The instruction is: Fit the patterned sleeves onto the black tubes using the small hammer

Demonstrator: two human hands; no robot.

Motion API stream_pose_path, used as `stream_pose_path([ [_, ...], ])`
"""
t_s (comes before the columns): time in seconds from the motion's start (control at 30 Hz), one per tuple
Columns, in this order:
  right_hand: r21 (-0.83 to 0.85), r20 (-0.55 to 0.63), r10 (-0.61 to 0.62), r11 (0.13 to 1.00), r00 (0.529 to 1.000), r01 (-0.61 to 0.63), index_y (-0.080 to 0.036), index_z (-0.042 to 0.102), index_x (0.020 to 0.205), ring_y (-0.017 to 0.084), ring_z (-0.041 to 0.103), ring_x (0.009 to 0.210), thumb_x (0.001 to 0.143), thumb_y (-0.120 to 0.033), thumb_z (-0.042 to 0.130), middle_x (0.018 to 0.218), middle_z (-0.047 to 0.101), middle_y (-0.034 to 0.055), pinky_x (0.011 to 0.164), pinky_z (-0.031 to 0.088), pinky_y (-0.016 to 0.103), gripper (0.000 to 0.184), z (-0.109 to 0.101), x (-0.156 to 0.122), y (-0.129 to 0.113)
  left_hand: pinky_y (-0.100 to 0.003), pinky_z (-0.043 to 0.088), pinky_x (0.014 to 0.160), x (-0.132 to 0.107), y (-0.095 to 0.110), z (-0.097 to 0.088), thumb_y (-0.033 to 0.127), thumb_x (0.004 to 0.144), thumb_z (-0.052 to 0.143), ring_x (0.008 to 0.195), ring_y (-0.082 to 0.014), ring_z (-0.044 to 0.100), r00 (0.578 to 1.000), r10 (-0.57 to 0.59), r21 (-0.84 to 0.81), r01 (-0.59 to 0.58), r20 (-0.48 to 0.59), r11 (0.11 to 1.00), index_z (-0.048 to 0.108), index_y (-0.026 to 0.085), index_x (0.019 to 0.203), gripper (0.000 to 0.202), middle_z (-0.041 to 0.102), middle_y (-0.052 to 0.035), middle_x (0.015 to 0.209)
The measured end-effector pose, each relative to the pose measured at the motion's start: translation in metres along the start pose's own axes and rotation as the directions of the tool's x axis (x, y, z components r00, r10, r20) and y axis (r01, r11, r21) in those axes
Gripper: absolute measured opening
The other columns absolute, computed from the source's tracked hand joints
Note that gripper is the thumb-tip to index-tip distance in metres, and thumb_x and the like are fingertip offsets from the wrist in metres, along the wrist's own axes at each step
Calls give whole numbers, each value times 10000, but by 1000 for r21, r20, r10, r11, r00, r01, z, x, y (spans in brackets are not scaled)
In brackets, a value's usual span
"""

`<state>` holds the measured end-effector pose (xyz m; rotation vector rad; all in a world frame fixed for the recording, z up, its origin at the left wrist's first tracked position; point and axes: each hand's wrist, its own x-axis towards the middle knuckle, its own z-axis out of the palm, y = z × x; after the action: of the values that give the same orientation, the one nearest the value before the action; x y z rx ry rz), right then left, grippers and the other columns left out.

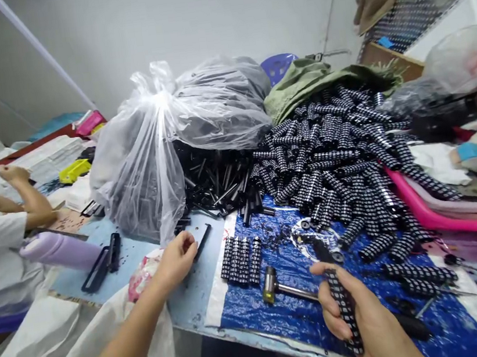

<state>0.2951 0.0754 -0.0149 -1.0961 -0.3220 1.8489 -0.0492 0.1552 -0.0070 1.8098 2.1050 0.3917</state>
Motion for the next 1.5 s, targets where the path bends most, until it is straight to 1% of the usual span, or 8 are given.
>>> stream_pose_path([
  [0.43,-28,52,63,998,997,-62,-233,572,1067,68,335,455,831,-599,661,629,437,-49,443,313,207,445,-7,-3,16,-308,408,742,8,19,6,126,802,537,776,-210,584,997,-76,-31,75,-22,997,519,193,686,136,609,-50,745],
  [0.67,-73,37,-39,996,999,41,-205,598,1041,44,336,458,860,-609,633,620,450,-45,460,268,182,444,-7,-15,5,-241,369,586,-63,48,1,177,873,417,629,-138,481,998,-64,-331,62,7,942,505,199,889,92,511,17,703],
  [0.8,-306,231,-60,943,971,131,-171,620,1025,50,341,434,883,-655,566,595,473,-37,445,243,191,507,11,-10,5,-222,373,610,-110,103,20,215,760,652,679,-119,484,945,122,-757,162,304,634,612,168,880,135,559,2,749],
  [0.97,-368,369,24,922,929,122,-169,600,1021,55,374,432,929,-658,488,609,496,-40,451,269,193,509,21,-7,26,-212,429,630,-123,146,57,351,589,870,657,-101,523,909,-159,-920,392,385,17,638,137,790,374,599,-9,743],
  [1.07,-207,344,20,977,939,55,-173,602,1023,51,368,433,924,-625,533,618,501,-43,445,278,190,467,19,-10,34,-241,461,591,-128,154,80,558,662,812,594,-122,556,892,-184,-910,395,413,-125,625,142,853,495,607,-17,694],
  [1.17,20,202,6,1000,979,-11,-194,624,1008,57,419,462,872,-588,638,635,523,-45,460,352,186,417,12,-11,25,-233,402,456,-131,154,91,699,723,699,448,-113,506,880,-205,-903,421,429,-82,580,176,966,590,593,13,646],
  [1.3,153,-37,-60,986,998,65,-211,667,928,191,661,924,764,-581,752,903,688,27,831,557,297,413,9,-9,11,-203,308,407,-129,160,88,646,799,664,384,-63,415,936,-121,-903,352,331,248,585,171,913,494,598,16,657],
  [1.5,-58,55,-173,983,983,176,-212,691,1136,262,473,1351,866,-649,601,1381,586,84,1152,378,408,522,4,-5,19,-224,431,662,-127,182,91,309,774,764,703,-126,493,951,174,-883,156,255,442,672,142,823,196,589,-14,763],
])
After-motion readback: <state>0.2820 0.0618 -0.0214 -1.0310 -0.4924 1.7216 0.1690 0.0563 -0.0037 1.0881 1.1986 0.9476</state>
